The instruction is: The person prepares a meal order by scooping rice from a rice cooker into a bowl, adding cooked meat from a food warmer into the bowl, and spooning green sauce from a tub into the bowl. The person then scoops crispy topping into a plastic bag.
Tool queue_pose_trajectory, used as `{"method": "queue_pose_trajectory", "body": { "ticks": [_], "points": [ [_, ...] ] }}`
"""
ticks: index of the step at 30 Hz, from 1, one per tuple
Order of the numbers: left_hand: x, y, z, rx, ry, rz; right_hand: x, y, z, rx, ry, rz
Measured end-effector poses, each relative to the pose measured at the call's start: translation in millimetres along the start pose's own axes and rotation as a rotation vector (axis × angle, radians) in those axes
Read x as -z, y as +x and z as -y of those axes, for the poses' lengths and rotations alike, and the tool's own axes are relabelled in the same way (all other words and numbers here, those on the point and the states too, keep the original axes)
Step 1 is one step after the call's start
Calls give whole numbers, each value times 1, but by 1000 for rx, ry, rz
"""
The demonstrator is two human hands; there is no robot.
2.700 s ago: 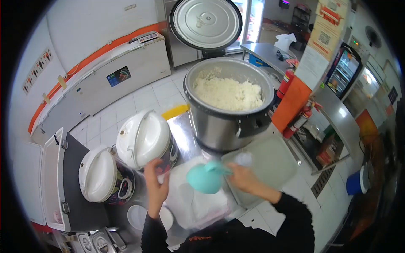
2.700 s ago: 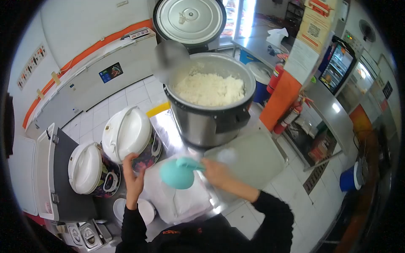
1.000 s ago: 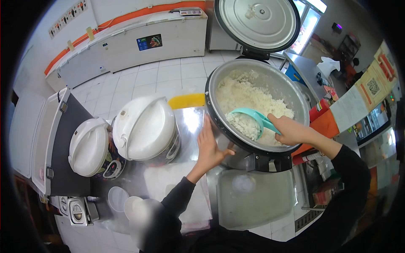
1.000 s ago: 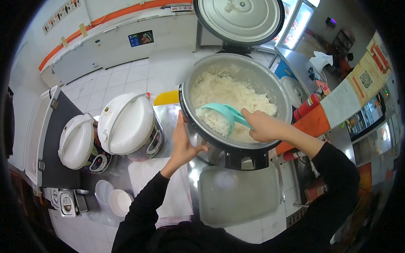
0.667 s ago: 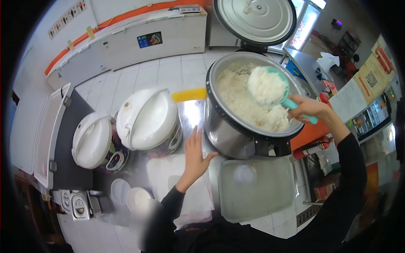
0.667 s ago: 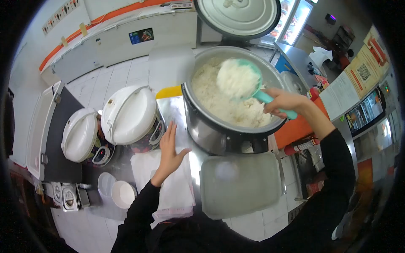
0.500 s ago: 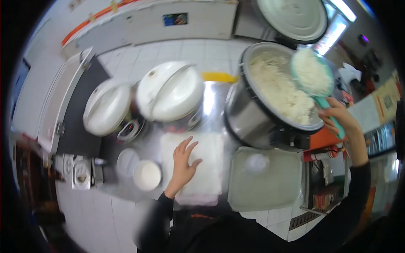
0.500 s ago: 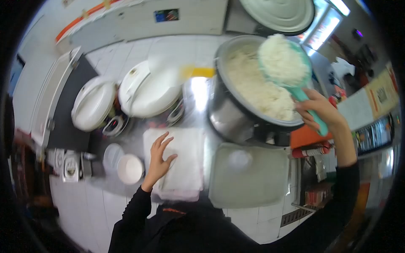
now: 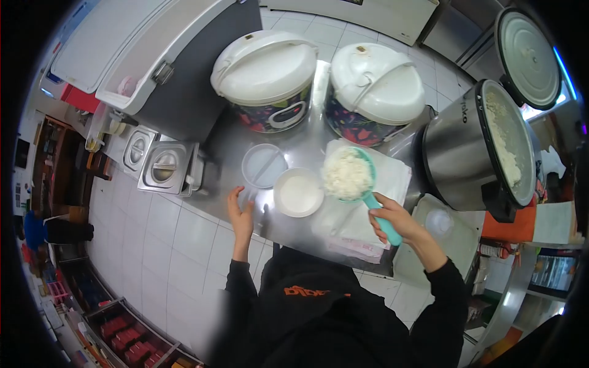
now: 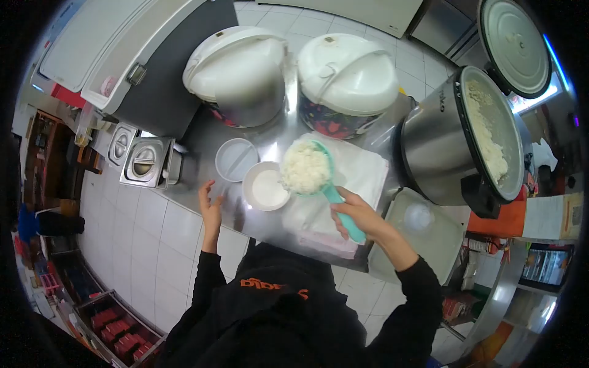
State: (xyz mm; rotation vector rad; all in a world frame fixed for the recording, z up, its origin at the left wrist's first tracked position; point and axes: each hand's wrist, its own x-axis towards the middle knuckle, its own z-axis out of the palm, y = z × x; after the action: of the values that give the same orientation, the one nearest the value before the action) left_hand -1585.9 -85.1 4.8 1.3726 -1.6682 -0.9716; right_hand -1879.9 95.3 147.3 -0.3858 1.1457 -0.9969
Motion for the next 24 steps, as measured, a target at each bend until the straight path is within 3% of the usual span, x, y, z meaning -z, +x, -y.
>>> {"method": "queue_pose_trajectory", "body": {
  "ticks": [2, 4, 6, 7, 8, 10, 17, 19, 22, 24],
  "points": [
    [4, 8, 9, 121, -61, 87, -15, 32, -12, 56, -157, -50],
    [5, 20, 23, 42, 101, 116, -21, 68, -39, 117, -309, -102],
    [5, 29, 26, -40, 263, 154, -21, 103, -75, 900, -1284, -526],
    [3, 31, 23, -166, 434, 198, -31, 105, -81, 698, -1459, -577],
    [1, 34, 21, -296, 604, 242, -40, 108, -86, 688, -1458, -582],
    [-4, 42, 23, -368, 568, 279, -53, 114, -92, 452, -1914, -569],
    [-20, 60, 18, -496, 510, 295, -83, 76, -24, 571, -1817, -707],
    [-23, 62, 21, -542, 521, 291, -95, 64, 3, 473, -1931, -551],
    [-26, 67, 23, -588, 565, 332, -92, 105, -37, 553, -2145, -442],
    [-25, 70, 25, -636, 576, 335, -102, 124, -50, 491, -2175, -458]
  ]
}}
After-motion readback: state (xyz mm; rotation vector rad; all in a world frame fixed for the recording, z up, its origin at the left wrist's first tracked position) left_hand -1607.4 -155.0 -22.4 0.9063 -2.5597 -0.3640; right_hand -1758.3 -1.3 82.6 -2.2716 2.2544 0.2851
